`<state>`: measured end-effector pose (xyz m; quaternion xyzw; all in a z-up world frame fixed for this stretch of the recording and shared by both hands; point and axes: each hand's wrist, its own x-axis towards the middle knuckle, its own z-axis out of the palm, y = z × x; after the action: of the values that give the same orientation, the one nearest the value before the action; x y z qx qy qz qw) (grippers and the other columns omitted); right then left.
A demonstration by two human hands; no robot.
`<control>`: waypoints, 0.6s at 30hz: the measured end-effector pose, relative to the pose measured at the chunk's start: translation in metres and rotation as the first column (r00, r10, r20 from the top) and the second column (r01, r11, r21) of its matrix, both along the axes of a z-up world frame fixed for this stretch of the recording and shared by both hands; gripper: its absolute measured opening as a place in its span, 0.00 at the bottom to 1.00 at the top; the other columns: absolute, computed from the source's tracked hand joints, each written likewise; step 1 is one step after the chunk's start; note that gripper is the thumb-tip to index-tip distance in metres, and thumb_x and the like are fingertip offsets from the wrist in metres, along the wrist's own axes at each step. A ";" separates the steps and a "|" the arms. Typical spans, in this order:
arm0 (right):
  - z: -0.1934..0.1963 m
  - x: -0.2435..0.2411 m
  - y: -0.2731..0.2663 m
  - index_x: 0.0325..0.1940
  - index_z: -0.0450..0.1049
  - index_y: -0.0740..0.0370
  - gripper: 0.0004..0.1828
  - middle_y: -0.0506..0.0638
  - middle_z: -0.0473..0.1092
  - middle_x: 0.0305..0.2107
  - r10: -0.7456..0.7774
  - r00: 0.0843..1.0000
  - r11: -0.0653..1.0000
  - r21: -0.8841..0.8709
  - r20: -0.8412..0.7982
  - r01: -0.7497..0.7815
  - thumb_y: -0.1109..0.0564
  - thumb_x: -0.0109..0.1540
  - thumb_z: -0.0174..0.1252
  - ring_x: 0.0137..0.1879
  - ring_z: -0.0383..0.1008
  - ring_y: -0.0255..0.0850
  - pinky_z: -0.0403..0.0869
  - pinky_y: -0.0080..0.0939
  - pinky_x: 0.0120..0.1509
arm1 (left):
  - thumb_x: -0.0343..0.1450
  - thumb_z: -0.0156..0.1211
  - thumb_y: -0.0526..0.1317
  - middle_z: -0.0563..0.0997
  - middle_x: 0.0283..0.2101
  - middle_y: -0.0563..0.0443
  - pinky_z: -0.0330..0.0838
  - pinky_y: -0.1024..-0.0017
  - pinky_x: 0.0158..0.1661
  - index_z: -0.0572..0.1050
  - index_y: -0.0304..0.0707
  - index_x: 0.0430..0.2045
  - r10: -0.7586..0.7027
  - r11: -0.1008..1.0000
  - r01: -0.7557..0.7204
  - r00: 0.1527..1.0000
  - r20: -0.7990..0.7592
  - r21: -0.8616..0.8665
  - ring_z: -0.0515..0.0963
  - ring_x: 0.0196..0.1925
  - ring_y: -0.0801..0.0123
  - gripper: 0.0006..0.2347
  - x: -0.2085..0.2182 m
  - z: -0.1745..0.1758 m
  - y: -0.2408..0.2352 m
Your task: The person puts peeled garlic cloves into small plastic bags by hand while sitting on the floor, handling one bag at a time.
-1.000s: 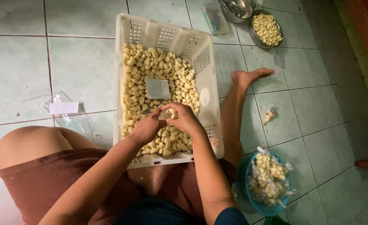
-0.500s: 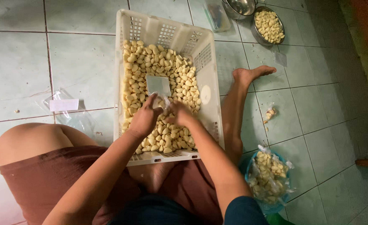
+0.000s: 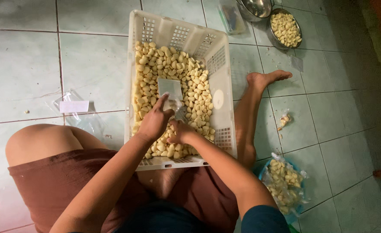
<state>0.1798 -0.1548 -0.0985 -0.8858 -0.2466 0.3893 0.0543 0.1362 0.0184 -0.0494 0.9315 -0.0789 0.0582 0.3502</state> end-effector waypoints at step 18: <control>0.134 0.037 -0.005 0.53 0.74 0.54 0.18 0.60 0.73 0.43 -0.452 0.814 0.589 0.562 -0.366 0.580 0.56 0.60 0.66 0.36 0.80 0.44 0.78 0.33 0.22 | 0.69 0.62 0.34 0.62 0.68 0.40 0.79 0.51 0.48 0.83 0.46 0.33 -0.131 0.976 0.142 0.989 -0.074 0.164 0.76 0.61 0.39 0.05 0.000 -0.006 0.000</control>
<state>0.2171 -0.1596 0.0356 -0.8023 -0.0912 0.3255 0.4920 0.1359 0.0185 -0.0557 0.9516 -0.1362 -0.0024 0.2754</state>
